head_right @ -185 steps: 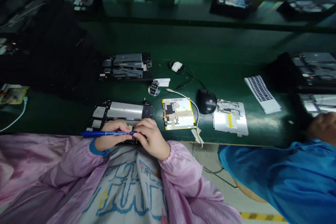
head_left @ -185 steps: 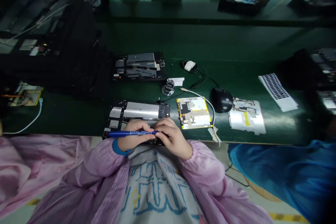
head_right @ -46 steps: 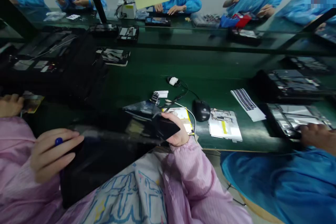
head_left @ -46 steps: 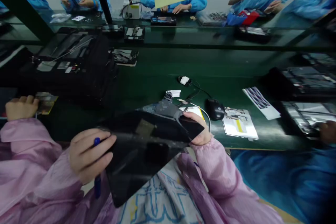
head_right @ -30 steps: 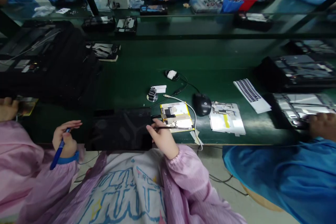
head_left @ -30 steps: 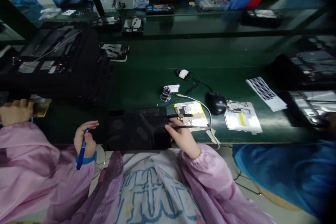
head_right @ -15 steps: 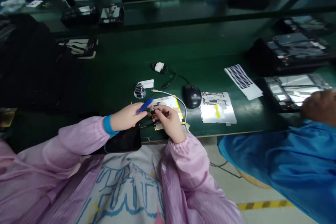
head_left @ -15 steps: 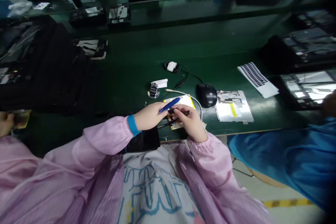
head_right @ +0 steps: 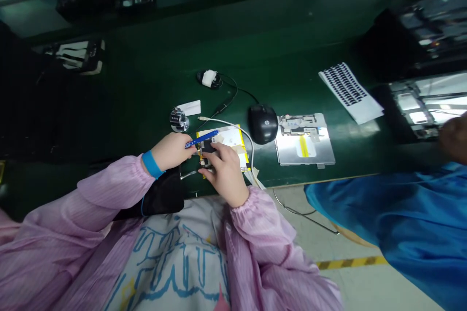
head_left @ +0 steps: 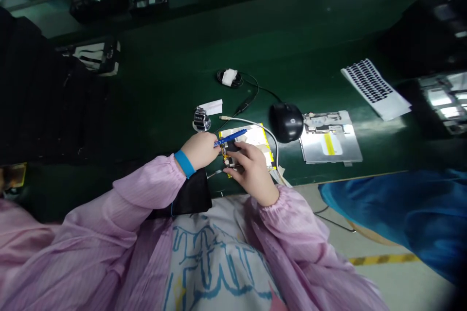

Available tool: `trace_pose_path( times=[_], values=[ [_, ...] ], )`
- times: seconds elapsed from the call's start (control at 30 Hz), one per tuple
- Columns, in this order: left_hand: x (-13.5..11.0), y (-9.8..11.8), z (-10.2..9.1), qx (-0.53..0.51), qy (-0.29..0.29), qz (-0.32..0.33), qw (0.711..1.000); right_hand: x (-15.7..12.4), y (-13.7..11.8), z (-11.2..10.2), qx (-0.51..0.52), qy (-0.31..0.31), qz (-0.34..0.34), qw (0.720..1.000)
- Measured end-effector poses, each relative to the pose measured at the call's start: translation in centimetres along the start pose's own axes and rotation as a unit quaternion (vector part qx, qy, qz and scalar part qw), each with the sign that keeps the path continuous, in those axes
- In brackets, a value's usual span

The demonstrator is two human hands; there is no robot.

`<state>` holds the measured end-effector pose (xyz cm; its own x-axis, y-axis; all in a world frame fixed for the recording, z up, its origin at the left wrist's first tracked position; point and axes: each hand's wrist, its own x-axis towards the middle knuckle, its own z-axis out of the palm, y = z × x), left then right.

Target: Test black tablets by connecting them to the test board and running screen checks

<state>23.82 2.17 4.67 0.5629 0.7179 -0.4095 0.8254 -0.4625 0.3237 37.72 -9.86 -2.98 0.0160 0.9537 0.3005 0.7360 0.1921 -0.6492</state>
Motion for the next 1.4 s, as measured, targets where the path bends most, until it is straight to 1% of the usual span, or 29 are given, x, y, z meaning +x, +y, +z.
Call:
trace_pose_path(
  times=[0.1, 0.23, 0.33, 0.77, 0.87, 1.0, 1.17, 1.23, 1.27, 1.33, 1.4],
  values=[
    [0.5, 0.3, 0.3, 0.041, -0.001, 0.008, 0.999, 0.0, -0.2, 0.2, -0.008, 0.01, 0.008, 1.0],
    [0.9, 0.5, 0.3, 0.059, -0.018, 0.001, 0.998, 0.0, -0.3, 0.1, 0.0, 0.005, 0.018, 1.0],
    [1.0, 0.5, 0.4, 0.077, -0.02, 0.003, 0.997, 0.0, -0.3, 0.0, 0.002, 0.007, 0.019, 1.0],
    [0.9, 1.2, 0.3, 0.096, -0.038, -0.009, 0.995, -0.2, -0.4, -0.1, -0.01, 0.001, 0.008, 1.0],
    [0.7, 1.5, 0.3, 0.103, -0.033, -0.012, 0.994, -0.1, -0.5, -0.1, -0.024, -0.007, -0.002, 1.0],
    [0.5, 1.7, 0.3, 0.107, -0.036, -0.006, 0.994, -0.1, -0.8, -0.1, -0.054, -0.033, -0.006, 0.998],
    [0.6, 1.7, 0.4, 0.101, -0.034, -0.002, 0.994, 0.1, -0.9, -0.2, -0.082, -0.051, -0.008, 0.995],
    [0.6, 1.5, 0.2, 0.089, -0.024, -0.002, 0.996, 0.1, -0.8, -0.3, -0.068, -0.053, -0.01, 0.996],
    [0.6, 1.4, 0.0, 0.081, -0.008, -0.004, 0.997, 0.1, -0.6, -0.4, -0.052, -0.05, -0.011, 0.997],
    [0.2, 1.4, -0.6, 0.055, 0.044, -0.002, 0.997, -0.1, -0.4, -0.7, -0.014, -0.035, -0.008, 0.999],
    [-0.4, 1.7, -1.0, 0.009, 0.09, 0.017, 0.996, -0.3, -0.4, -1.0, 0.014, -0.012, 0.006, 1.0]
  ],
)
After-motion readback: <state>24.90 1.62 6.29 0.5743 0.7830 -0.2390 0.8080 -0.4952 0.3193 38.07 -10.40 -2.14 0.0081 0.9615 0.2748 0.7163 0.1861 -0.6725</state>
